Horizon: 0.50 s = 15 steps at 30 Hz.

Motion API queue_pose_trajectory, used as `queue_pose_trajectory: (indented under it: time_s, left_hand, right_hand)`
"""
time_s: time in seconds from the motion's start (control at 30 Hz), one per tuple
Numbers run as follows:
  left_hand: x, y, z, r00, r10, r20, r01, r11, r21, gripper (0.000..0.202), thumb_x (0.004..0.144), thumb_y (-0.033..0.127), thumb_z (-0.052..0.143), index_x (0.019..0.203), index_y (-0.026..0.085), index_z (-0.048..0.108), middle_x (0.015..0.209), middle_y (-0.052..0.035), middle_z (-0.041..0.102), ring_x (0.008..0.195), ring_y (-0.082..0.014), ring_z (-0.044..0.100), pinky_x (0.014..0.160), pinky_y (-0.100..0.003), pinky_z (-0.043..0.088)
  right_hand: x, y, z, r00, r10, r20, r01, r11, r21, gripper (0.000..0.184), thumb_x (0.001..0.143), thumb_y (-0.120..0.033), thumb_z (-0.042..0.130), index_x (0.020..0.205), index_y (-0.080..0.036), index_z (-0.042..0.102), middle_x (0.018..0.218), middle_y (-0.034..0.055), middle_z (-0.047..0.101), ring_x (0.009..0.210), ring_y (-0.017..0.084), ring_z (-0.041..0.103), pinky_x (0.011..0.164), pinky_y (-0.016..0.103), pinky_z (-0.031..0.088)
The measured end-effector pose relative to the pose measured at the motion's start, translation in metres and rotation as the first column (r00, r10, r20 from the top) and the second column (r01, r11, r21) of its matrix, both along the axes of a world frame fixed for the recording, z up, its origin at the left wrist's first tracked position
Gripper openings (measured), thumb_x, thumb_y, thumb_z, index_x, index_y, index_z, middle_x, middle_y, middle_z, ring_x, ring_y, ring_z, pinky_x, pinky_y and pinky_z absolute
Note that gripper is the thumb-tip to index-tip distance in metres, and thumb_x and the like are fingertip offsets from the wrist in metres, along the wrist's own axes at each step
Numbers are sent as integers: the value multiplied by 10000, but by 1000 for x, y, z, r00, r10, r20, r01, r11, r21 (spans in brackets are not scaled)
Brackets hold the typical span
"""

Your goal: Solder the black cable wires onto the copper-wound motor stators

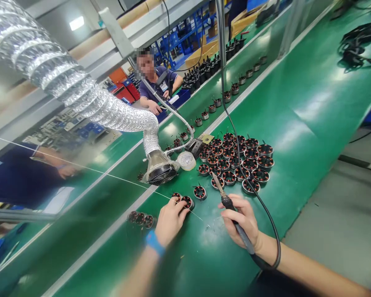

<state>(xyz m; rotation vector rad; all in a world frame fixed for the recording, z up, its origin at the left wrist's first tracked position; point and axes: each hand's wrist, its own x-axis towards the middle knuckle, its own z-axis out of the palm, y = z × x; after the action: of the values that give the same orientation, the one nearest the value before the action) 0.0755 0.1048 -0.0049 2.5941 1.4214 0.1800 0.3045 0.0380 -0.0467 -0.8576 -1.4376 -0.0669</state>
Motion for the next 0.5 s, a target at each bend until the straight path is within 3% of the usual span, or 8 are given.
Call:
queue_pose_trajectory:
  time_s: [0.1, 0.17, 0.23, 0.27, 0.33, 0.4, 0.5]
  left_hand:
    - [10, 6, -11, 989, -19, 149, 21, 1000, -10, 259, 952, 306, 561, 1204, 285, 615, 1353, -80, 567, 1099, -219, 662, 948, -370, 570]
    - [14, -2, -19, 948, 113, 298, -117, 993, -5, 452, 912, 346, 632, 1338, 280, 496, 1448, -107, 487, 1144, -234, 648, 984, -404, 559]
    - [20, -15, -30, 874, 300, 383, -326, 945, 3, 775, 830, 436, 726, 1467, 250, 326, 1495, -164, 430, 1256, -300, 586, 1051, -485, 512]
    - [24, -21, -36, 847, 369, 382, -403, 915, 7, 931, 786, 488, 758, 1514, 226, 242, 1519, -198, 400, 1345, -346, 507, 1099, -537, 459]
    - [35, -29, -48, 852, 427, 302, -448, 894, 1, 1144, 734, 582, 767, 1567, 171, 101, 1585, -253, 294, 1492, -405, 268, 1192, -614, 295]
    - [50, -27, -56, 870, 442, 216, -447, 894, -29, 1222, 725, 658, 728, 1578, 112, 43, 1623, -282, 189, 1530, -409, 100, 1232, -622, 174]
    - [73, -10, -57, 859, 480, 176, -479, 876, -52, 1230, 739, 734, 648, 1576, 51, 59, 1629, -296, 144, 1532, -396, 28, 1249, -599, 103]
  right_hand:
    - [2, -2, -3, 1000, 28, -6, -28, 1000, -2, 270, 841, -37, 535, 1024, -217, 619, 1017, 82, 576, 988, 232, 597, 831, 450, 557]
    - [3, -3, -5, 999, 36, -6, -36, 999, 1, 276, 832, -24, 539, 1024, -208, 616, 1028, 85, 570, 1002, 234, 591, 842, 455, 553]
    - [3, -4, -7, 999, 51, -9, -51, 999, -6, 273, 833, -30, 540, 1023, -211, 616, 1031, 84, 574, 999, 233, 592, 846, 463, 554]
    - [3, -4, -7, 998, 60, -13, -60, 998, -16, 266, 836, -41, 541, 1021, -216, 618, 1030, 83, 579, 994, 233, 596, 844, 467, 557]
    - [3, -5, -7, 997, 77, -29, -78, 997, -28, 241, 846, -70, 541, 1010, -224, 624, 1026, 81, 588, 977, 232, 605, 835, 474, 564]
    - [3, -5, -6, 995, 90, -34, -91, 996, -23, 214, 850, -89, 544, 990, -225, 631, 1016, 78, 595, 963, 229, 614, 830, 473, 566]
    - [6, -5, -6, 995, 99, -16, -100, 995, -17, 210, 838, -79, 548, 966, -222, 634, 1010, 72, 601, 947, 221, 620, 834, 464, 561]
